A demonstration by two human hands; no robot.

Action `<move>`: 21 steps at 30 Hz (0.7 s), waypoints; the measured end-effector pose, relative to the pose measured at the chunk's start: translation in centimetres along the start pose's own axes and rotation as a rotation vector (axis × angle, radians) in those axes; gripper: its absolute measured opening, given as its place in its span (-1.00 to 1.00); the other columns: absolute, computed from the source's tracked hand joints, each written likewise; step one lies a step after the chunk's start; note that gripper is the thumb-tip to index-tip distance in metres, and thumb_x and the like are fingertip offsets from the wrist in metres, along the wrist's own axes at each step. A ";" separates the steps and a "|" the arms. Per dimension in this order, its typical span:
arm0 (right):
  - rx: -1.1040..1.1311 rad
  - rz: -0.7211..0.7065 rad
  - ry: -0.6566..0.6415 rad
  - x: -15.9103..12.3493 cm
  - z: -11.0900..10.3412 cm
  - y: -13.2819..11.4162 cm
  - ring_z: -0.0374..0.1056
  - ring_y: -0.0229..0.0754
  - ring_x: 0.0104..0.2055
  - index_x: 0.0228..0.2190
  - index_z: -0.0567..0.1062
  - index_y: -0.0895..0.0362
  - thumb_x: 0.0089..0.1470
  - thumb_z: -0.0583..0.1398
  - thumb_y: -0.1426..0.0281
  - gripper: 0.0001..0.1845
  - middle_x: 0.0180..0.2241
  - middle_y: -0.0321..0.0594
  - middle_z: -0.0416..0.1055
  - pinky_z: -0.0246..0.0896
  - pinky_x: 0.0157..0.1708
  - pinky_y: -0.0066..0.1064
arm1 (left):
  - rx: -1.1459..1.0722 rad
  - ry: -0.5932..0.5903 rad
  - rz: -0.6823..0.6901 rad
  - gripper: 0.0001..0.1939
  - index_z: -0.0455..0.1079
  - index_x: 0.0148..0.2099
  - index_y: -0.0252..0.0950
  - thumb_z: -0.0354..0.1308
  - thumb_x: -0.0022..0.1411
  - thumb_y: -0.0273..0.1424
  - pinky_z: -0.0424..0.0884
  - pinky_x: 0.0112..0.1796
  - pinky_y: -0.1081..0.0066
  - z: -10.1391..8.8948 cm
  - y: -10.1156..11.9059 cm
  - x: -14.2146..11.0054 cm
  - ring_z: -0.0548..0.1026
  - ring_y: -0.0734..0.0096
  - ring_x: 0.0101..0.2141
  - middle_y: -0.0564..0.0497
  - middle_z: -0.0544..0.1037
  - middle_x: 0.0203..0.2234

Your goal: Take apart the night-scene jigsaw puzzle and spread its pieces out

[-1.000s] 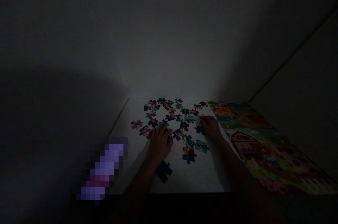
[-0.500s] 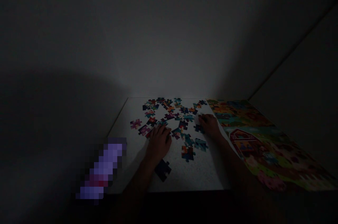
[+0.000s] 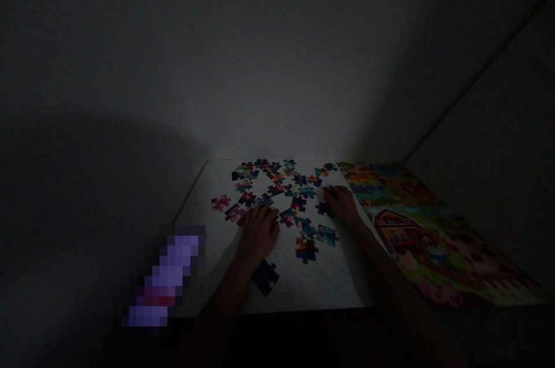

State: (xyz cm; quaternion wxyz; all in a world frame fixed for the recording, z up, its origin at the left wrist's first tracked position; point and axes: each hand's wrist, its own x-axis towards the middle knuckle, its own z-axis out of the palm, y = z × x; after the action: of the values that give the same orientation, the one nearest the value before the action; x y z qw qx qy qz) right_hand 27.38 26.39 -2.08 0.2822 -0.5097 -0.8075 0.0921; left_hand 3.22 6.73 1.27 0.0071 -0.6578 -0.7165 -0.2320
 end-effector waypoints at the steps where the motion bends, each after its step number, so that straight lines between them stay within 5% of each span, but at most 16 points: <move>1: 0.006 0.000 -0.003 0.0 0.0 0.0 0.36 -0.02 0.00 -0.24 0.59 0.14 0.21 0.07 0.21 -0.64 -0.15 -0.02 0.54 0.19 0.04 -0.21 | 0.003 0.000 0.001 -0.64 0.45 0.12 -0.18 0.02 0.34 -0.41 0.20 0.24 -0.04 0.0 0.0 0.0 0.32 0.07 0.22 -0.09 0.44 0.18; 21: 0.002 -0.008 0.011 -0.1 0.0 0.0 0.36 -0.01 0.00 -0.22 0.60 0.15 0.20 0.09 0.23 -0.65 -0.16 -0.02 0.53 0.18 0.03 -0.23 | -0.018 0.008 -0.008 -0.64 0.46 0.10 -0.17 0.03 0.31 -0.42 0.20 0.23 -0.07 0.0 0.0 0.1 0.33 0.06 0.21 -0.09 0.46 0.16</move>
State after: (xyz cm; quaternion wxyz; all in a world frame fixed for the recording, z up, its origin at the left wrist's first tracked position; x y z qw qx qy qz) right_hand 27.39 26.28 -2.09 0.2874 -0.5065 -0.8080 0.0890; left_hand 3.23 6.80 1.28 0.0030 -0.6541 -0.7169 -0.2412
